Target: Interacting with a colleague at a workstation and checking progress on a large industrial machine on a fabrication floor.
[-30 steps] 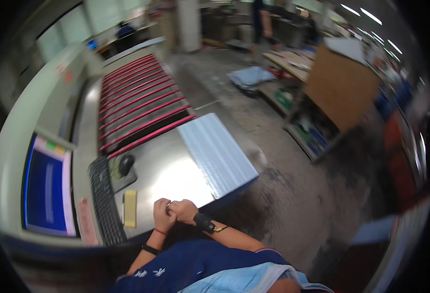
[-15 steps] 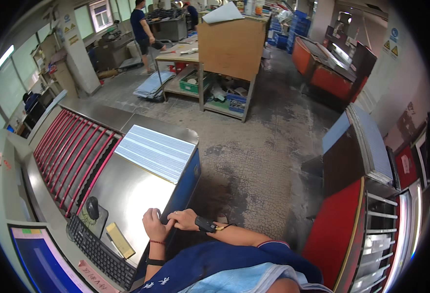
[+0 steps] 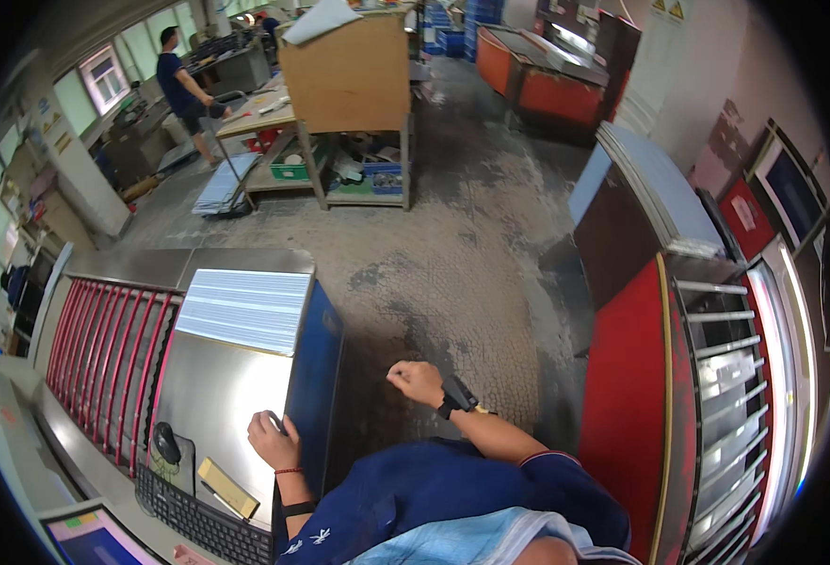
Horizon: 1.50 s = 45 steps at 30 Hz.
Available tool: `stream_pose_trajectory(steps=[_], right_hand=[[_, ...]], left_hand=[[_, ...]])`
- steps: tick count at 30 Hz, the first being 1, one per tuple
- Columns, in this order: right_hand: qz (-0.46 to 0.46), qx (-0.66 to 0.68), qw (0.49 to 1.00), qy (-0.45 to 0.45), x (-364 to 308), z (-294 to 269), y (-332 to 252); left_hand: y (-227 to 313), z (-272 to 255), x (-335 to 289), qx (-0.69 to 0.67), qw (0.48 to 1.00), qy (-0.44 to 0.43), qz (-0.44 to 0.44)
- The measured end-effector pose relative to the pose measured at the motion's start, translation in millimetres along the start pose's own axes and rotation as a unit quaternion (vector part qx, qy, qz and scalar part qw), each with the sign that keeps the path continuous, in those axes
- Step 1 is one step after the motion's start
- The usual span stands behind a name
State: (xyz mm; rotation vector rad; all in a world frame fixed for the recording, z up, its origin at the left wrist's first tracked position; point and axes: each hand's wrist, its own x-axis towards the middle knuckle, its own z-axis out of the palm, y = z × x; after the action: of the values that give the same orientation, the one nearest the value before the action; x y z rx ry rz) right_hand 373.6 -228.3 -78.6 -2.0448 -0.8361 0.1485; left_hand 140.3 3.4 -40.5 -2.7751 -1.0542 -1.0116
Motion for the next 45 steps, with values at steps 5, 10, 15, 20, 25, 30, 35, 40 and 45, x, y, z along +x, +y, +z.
stream_pose_trajectory(steps=[5,10,15,20,25,30,35,40,45], right_hand=[[0.098,0.031,0.985,0.136,-36.7,-90.4,54.6],[0.209,-0.07,0.917,0.331,-123.1,-200.3,85.9],[0.235,-0.261,0.814,0.462,-223.2,-296.9,78.4],[0.282,-0.41,0.671,0.55,-298.3,-349.2,69.3],[0.323,-0.454,0.604,0.571,-339.5,-367.7,64.8],[0.422,-0.438,0.59,0.531,-373.8,-361.6,73.9],[0.48,-0.408,0.593,0.502,-381.4,-367.1,81.1],[0.377,-0.564,0.528,0.51,-395.0,-367.3,108.5],[0.401,-0.565,0.525,0.494,-384.4,-371.1,105.9]], left_hand=[[5.2,-0.5,3.6,0.035,0.998,-0.043,0.001],[2.2,21.2,5.6,0.044,0.998,-0.038,0.009],[81.9,44.2,15.1,-0.013,0.994,-0.053,0.092],[164.0,87.3,-1.4,-0.122,0.967,-0.126,0.183],[166.6,143.0,-62.1,-0.139,0.939,-0.282,0.138],[140.1,168.4,-120.9,-0.033,0.847,-0.52,-0.102],[96.5,195.0,-163.4,0.053,0.807,-0.573,-0.136],[144.7,191.4,-155.5,-0.033,0.829,-0.537,-0.153],[180.2,205.3,-146.3,-0.103,0.823,-0.534,-0.165]])
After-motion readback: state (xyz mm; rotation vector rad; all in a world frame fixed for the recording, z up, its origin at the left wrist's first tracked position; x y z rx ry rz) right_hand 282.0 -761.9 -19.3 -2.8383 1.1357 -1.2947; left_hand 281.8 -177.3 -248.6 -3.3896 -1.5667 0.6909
